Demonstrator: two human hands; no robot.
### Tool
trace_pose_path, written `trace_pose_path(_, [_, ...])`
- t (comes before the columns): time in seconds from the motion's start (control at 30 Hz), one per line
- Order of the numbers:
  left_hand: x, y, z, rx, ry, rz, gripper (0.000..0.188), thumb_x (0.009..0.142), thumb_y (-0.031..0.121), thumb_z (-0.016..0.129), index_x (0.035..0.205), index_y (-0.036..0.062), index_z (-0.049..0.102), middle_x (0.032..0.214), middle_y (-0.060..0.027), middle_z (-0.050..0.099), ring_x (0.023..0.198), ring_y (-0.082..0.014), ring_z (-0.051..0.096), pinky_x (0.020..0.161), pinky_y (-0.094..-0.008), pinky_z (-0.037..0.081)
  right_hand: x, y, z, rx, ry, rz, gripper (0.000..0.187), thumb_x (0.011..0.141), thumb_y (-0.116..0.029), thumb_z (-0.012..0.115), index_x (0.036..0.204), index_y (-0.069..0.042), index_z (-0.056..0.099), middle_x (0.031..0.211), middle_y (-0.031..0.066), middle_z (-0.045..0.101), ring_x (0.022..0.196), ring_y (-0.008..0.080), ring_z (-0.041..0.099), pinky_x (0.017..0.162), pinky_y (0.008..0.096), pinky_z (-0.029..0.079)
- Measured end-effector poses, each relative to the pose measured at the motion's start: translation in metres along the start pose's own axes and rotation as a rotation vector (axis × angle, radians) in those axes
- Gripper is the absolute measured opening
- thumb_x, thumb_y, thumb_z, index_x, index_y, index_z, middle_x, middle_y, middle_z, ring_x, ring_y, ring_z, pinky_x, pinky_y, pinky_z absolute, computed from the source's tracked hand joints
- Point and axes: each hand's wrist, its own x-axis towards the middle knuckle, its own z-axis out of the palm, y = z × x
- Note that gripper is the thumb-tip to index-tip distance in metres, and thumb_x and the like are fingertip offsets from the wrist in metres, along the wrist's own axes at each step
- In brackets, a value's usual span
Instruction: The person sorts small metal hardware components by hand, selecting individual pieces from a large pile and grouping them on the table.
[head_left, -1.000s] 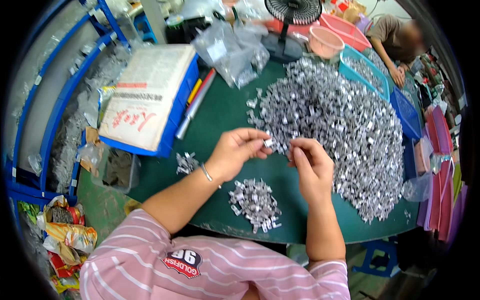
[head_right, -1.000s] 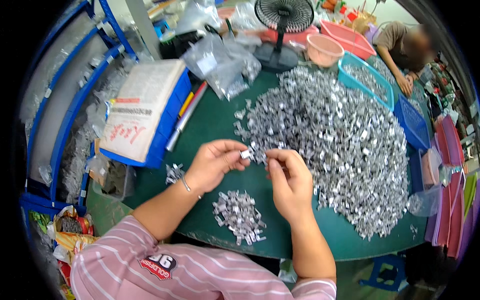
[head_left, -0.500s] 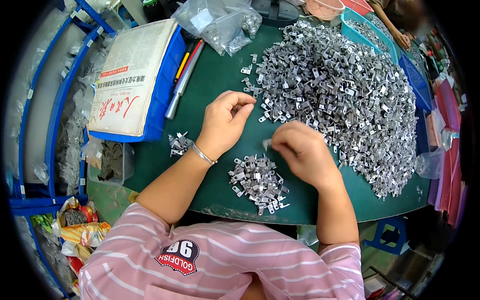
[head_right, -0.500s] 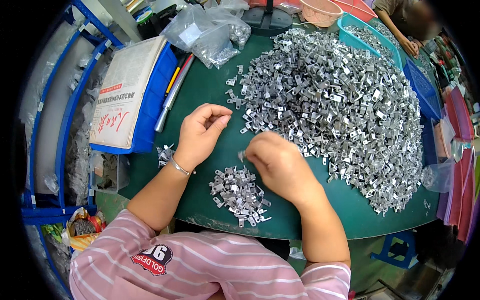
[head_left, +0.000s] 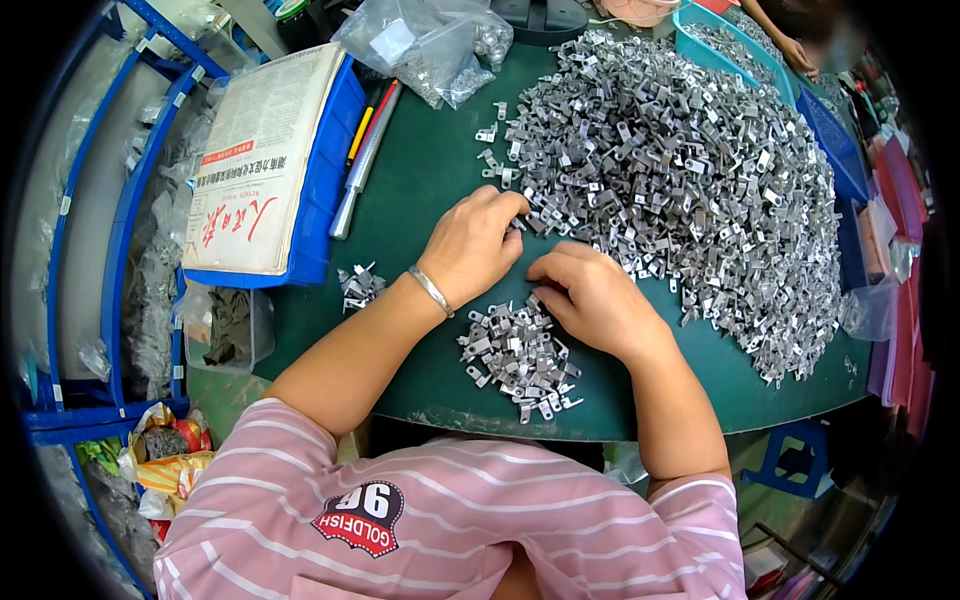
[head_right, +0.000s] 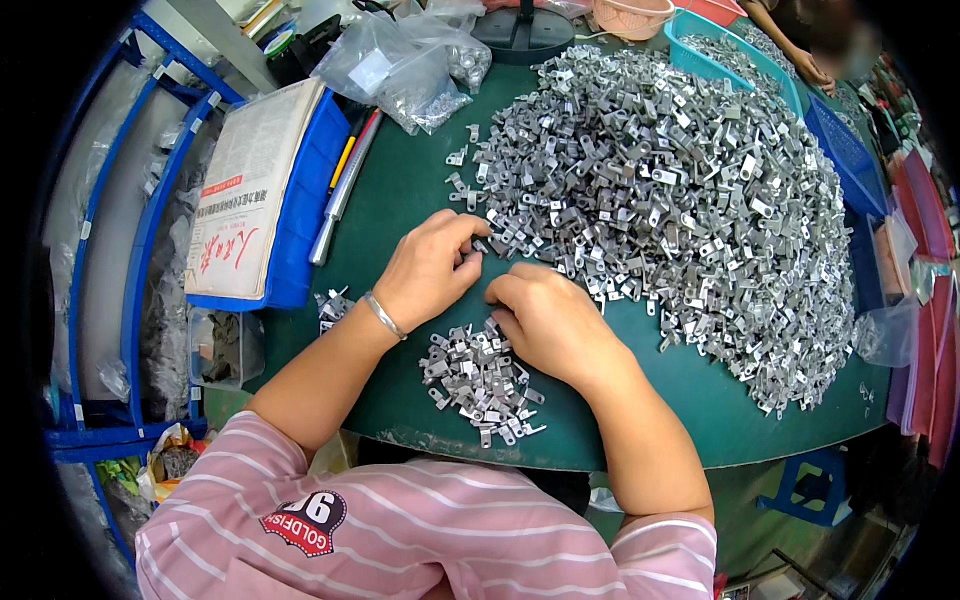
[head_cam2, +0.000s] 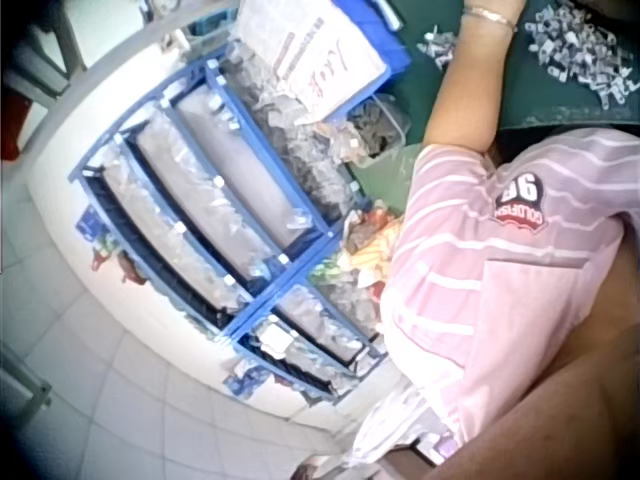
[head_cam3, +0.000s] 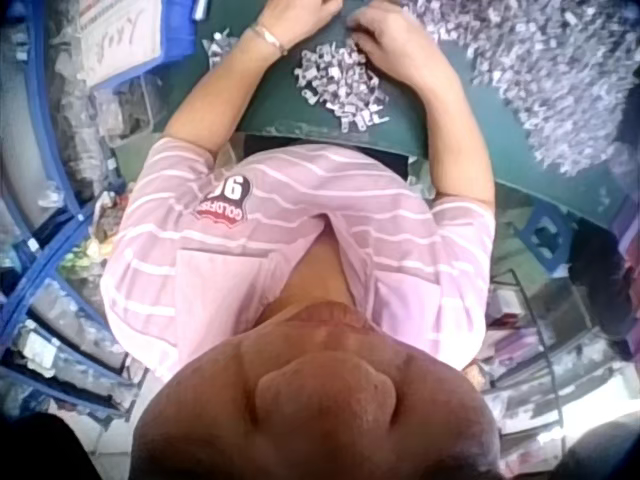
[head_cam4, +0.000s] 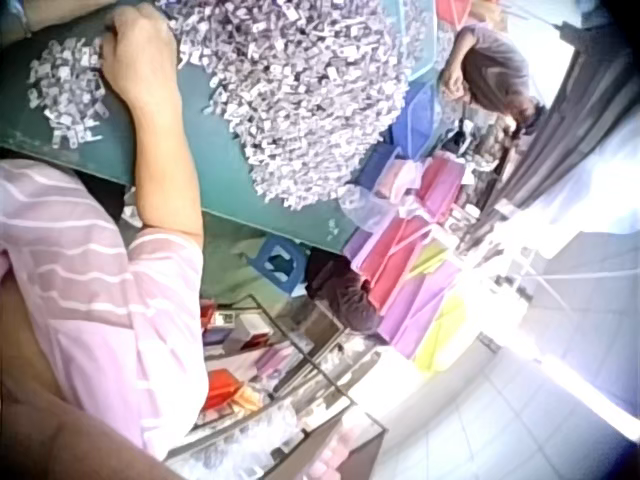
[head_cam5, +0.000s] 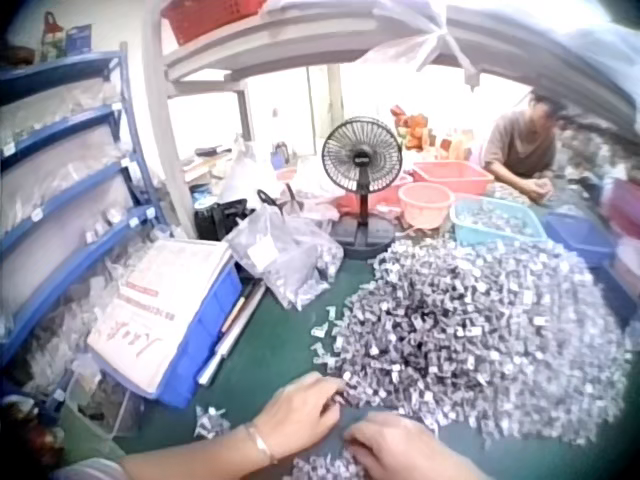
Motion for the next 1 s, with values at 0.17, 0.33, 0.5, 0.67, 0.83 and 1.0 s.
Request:
trace_pose_path(0.17, [-0.006, 0.0, -0.008, 0.021, -0.015, -0.022, 0.015, 0.075, 0.0, 0.067, 0.089, 0.0034, 0.063, 0.082, -0.0095, 0.057, 0.067, -0.0206, 0.062, 0.063, -0.0327, 0.051, 0.003, 0.005, 0.003, 0.046, 0.089, 0.096, 0.007, 0.08, -0.005, 0.063, 0.084, 0.0, 0.067, 0.083, 0.0161, 0.062, 0.079, 0.0354, 0.062, 0.072, 0.0418, 0.051])
trace_pose_path(0.33, [-0.004, 0.007, -0.019, -0.516, -0.159, -0.35, 0.018, 0.08, -0.003, 0.067, 0.096, -0.0003, 0.06, 0.095, -0.0073, 0.063, 0.083, -0.0131, 0.065, 0.076, -0.0259, 0.053, 0.005, -0.001, 0.003, 0.205, 0.138, 0.237, 0.01, 0.079, -0.003, 0.068, 0.087, 0.001, 0.066, 0.085, 0.0147, 0.065, 0.076, 0.027, 0.067, 0.069, 0.0352, 0.054])
trace_pose_path(0.5, [-0.017, 0.01, -0.017, -1.112, -0.123, -0.399, 0.024, 0.082, -0.008, 0.066, 0.104, -0.0027, 0.056, 0.101, -0.0092, 0.063, 0.094, -0.0157, 0.064, 0.085, -0.0283, 0.053, 0.007, 0.004, 0.009, 0.453, 0.211, 0.279, 0.014, 0.079, -0.003, 0.073, 0.091, 0.002, 0.066, 0.083, 0.01, 0.07, 0.07, 0.0136, 0.067, 0.063, 0.0264, 0.054])
trace_pose_path(0.67, [-0.026, 0.011, -0.02, -1.207, -0.098, -0.361, 0.024, 0.082, -0.01, 0.065, 0.104, -0.0026, 0.056, 0.102, -0.0099, 0.063, 0.095, -0.016, 0.063, 0.086, -0.0289, 0.053, 0.005, 0.002, 0.007, 0.485, 0.23, 0.243, 0.015, 0.078, -0.002, 0.074, 0.09, 0.001, 0.068, 0.081, 0.0083, 0.069, 0.067, 0.0115, 0.064, 0.062, 0.0244, 0.053])
trace_pose_path(0.83, [-0.029, 0.01, -0.028, -1.071, -0.063, -0.308, 0.022, 0.083, -0.011, 0.062, 0.103, -0.0023, 0.057, 0.101, -0.0089, 0.062, 0.094, -0.015, 0.064, 0.085, -0.0278, 0.053, 0.005, -0.005, 0.0, 0.456, 0.257, 0.163, 0.012, 0.076, 0.0, 0.074, 0.086, -0.001, 0.068, 0.078, 0.0069, 0.067, 0.067, 0.0116, 0.064, 0.06, 0.0244, 0.051])
trace_pose_path(1.0, [-0.018, 0.007, -0.042, -0.466, -0.001, -0.308, 0.018, 0.083, -0.009, 0.062, 0.099, -0.0004, 0.062, 0.096, -0.0049, 0.062, 0.086, -0.0105, 0.063, 0.073, -0.0239, 0.053, 0.002, -0.006, -0.011, 0.258, 0.235, 0.019, 0.012, 0.072, 0.004, 0.072, 0.079, -0.002, 0.065, 0.076, 0.0083, 0.065, 0.066, 0.0205, 0.064, 0.057, 0.0291, 0.05])
